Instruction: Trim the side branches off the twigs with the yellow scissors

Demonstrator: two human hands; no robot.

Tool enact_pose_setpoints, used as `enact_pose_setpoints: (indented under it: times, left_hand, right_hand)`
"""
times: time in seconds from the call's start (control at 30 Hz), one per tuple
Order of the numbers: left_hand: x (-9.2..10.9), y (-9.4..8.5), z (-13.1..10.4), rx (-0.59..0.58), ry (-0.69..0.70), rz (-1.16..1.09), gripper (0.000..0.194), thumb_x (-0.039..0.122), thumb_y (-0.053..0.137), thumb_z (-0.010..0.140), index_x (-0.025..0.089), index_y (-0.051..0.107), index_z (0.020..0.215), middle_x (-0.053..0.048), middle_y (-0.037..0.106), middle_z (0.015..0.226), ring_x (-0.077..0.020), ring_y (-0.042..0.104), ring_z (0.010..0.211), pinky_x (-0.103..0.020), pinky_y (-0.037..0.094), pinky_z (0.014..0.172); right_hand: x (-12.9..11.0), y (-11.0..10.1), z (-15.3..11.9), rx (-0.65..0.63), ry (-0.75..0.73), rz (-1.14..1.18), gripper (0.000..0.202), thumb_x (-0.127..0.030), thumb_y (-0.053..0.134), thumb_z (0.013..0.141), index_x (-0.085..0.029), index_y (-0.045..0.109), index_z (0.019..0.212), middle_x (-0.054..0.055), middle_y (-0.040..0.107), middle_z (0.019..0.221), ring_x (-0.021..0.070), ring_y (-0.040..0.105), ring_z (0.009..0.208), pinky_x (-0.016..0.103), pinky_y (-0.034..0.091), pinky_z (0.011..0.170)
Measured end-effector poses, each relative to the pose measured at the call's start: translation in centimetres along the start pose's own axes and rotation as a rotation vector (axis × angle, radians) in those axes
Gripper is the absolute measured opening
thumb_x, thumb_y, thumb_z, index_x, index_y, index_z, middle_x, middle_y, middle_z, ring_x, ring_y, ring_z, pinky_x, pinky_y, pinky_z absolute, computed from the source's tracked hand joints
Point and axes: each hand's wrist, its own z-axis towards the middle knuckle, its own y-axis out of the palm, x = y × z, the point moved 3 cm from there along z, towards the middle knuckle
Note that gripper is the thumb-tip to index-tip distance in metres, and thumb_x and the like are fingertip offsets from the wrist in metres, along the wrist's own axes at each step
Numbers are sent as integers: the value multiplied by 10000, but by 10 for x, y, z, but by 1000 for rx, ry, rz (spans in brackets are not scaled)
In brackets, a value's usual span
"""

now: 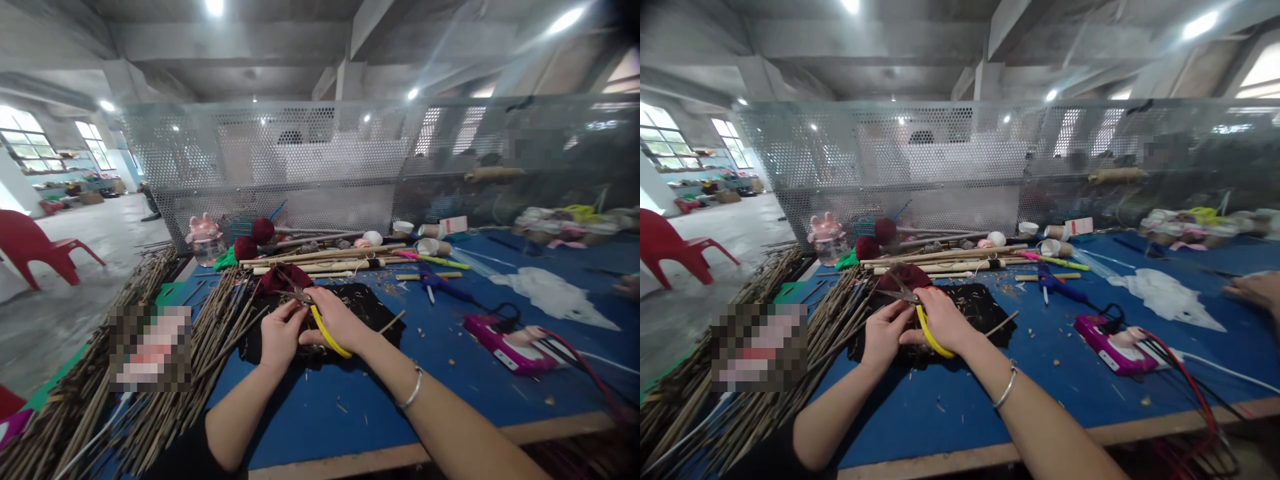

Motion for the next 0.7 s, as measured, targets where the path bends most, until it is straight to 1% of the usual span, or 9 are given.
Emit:
enact_pose_setpoints:
  times: [0.1, 0.17, 0.37, 0.5, 0.57, 0.7]
  left_hand:
    - [1, 2, -1, 1, 31, 48, 261, 284, 655, 661, 149, 714, 877, -49, 708, 853, -185, 631, 786, -278, 480, 775]
    - [1, 4, -1, 4, 36, 57, 268, 294, 649, 669, 145, 712, 883, -49, 707, 848, -182, 630, 775, -274, 484, 765]
    - [2, 14, 2, -35, -14, -56, 287, 294, 652, 674, 132, 703, 905, -50, 704, 865, -169, 628, 770, -272, 489, 763]
    - [-1, 13, 0, -39, -51, -113, 303, 295, 673, 655, 120, 701, 901, -57, 705, 839, -172, 632, 739, -282, 501, 733]
    - [-3, 10, -3, -37, -64, -132, 303, 291, 682, 647, 122, 704, 898, -54, 706, 832, -177, 632, 733, -288, 503, 731]
    - [-3, 6, -7, -70, -90, -162, 279, 280, 670, 666, 144, 707, 908, -33, 706, 848, -183, 629, 758, -283, 495, 749]
  right_hand:
    - [6, 2, -2, 12, -14, -38, 813, -607, 685, 557, -164, 410, 1179, 122, 512, 1046, 265, 470, 991, 435, 382, 861]
    - [10, 3, -1, 28, -12, -40, 812, -613, 682, 555, -173, 411, 1181, 121, 513, 1047, 267, 475, 978, 442, 383, 856]
    - [16, 7, 1, 85, -25, 28, 843, -644, 659, 558, -143, 397, 1183, 131, 507, 1041, 267, 481, 976, 423, 395, 859]
    - [13, 7, -2, 80, -34, 70, 798, -648, 633, 589, -148, 402, 1166, 121, 512, 1030, 256, 485, 965, 409, 402, 855]
    - [8, 7, -4, 79, -37, 106, 778, -653, 615, 605, -144, 407, 1156, 113, 511, 1014, 245, 493, 937, 386, 414, 839]
    - [-3, 7, -5, 76, -22, 173, 736, -675, 562, 634, -129, 438, 1113, 97, 509, 966, 219, 507, 859, 335, 434, 789]
